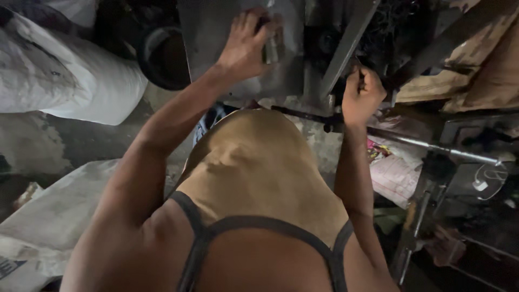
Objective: The person operates a manual machine by repeatedly turning a crank handle with both hands. The person also uses a small metal cup to scoop material from a container and pour it into the machine's hopper. The person occasionally wipes the machine's surface with their hand.
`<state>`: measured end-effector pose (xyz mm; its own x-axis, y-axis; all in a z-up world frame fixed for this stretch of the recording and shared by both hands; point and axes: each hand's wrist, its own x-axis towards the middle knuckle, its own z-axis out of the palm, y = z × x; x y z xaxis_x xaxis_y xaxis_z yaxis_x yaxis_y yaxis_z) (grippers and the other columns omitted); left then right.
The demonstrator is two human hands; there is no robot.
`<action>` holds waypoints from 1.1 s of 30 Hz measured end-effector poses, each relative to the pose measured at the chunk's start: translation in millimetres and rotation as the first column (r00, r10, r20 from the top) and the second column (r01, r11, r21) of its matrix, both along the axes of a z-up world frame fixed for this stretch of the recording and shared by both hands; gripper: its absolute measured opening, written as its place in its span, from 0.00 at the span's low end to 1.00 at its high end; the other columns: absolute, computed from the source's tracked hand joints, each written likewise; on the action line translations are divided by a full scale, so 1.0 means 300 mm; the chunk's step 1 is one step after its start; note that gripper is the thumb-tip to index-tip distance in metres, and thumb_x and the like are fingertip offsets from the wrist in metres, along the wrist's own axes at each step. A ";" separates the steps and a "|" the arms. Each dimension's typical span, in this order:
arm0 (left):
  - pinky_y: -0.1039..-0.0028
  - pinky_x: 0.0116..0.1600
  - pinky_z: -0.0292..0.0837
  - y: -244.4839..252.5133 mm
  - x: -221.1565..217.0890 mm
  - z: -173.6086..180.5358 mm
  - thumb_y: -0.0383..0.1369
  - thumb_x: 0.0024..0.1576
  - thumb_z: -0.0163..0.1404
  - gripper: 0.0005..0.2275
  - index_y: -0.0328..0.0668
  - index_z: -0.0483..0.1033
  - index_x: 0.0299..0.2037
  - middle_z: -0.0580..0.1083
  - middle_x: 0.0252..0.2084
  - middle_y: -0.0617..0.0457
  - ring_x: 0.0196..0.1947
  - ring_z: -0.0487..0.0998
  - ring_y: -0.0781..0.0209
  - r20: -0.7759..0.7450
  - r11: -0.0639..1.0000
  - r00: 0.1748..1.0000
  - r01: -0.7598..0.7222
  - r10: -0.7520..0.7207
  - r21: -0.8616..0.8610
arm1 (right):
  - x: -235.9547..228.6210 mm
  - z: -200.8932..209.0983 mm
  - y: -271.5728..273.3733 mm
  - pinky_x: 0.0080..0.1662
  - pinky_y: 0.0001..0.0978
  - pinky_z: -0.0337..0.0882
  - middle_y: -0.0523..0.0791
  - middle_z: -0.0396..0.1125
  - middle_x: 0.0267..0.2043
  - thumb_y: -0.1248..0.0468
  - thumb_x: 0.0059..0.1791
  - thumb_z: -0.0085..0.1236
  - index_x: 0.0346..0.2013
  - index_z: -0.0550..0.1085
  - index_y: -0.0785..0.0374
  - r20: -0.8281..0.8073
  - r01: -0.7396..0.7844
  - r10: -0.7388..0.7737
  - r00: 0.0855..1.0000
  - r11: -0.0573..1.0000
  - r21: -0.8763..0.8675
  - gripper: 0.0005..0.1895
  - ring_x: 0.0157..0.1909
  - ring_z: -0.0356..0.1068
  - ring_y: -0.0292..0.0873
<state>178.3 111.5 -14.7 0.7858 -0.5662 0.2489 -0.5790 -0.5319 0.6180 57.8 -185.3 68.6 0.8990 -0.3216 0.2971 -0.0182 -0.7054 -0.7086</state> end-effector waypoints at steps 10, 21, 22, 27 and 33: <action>0.43 0.65 0.56 -0.193 0.082 -0.012 0.44 0.47 0.66 0.39 0.52 0.65 0.71 0.61 0.65 0.32 0.65 0.59 0.32 0.074 0.898 0.994 0.044 -0.085 0.439 | -0.010 -0.002 -0.014 0.37 0.28 0.69 0.49 0.71 0.34 0.71 0.55 0.60 0.41 0.77 0.72 -0.005 -0.001 0.001 1.000 1.000 0.029 0.03 0.33 0.68 0.35; 0.38 0.64 0.53 -0.192 0.266 0.092 0.50 0.40 0.65 0.43 0.60 0.64 0.71 0.56 0.68 0.34 0.67 0.55 0.32 0.189 0.847 0.976 -0.010 -0.107 0.532 | -0.019 0.007 -0.006 0.39 0.32 0.70 0.51 0.73 0.35 0.69 0.55 0.62 0.42 0.78 0.71 0.059 0.091 -0.089 0.994 0.995 -0.030 0.05 0.33 0.70 0.42; 0.37 0.63 0.53 -0.190 0.267 0.115 0.50 0.41 0.66 0.43 0.61 0.64 0.71 0.56 0.69 0.34 0.68 0.54 0.32 0.158 0.861 0.983 0.004 -0.098 0.509 | -0.013 0.009 -0.008 0.39 0.32 0.70 0.51 0.73 0.34 0.69 0.55 0.61 0.42 0.78 0.71 0.043 0.094 -0.093 0.995 0.996 -0.005 0.05 0.33 0.70 0.42; 0.34 0.66 0.53 -0.062 0.095 0.237 0.50 0.46 0.65 0.39 0.65 0.66 0.72 0.57 0.67 0.28 0.65 0.57 0.28 -0.070 0.885 0.995 0.091 -0.067 0.456 | -0.003 0.024 -0.013 0.38 0.32 0.70 0.50 0.72 0.35 0.69 0.55 0.60 0.43 0.77 0.70 0.087 0.025 -0.022 0.996 0.999 -0.032 0.05 0.33 0.69 0.40; 0.42 0.59 0.62 -0.011 -0.088 0.174 0.45 0.50 0.62 0.41 0.58 0.62 0.77 0.63 0.61 0.29 0.57 0.65 0.32 -0.048 0.839 0.988 0.149 -0.145 0.524 | -0.009 0.026 -0.002 0.29 0.31 0.56 0.48 0.65 0.26 0.70 0.56 0.60 0.40 0.78 0.71 0.033 0.021 -0.021 0.999 1.000 -0.010 0.04 0.25 0.57 0.34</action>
<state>152.0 108.3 37.5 0.6836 -0.7195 -0.1225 -0.6732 -0.6864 0.2750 55.2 -186.0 76.5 0.8820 -0.3368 0.3298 -0.0098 -0.7125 -0.7016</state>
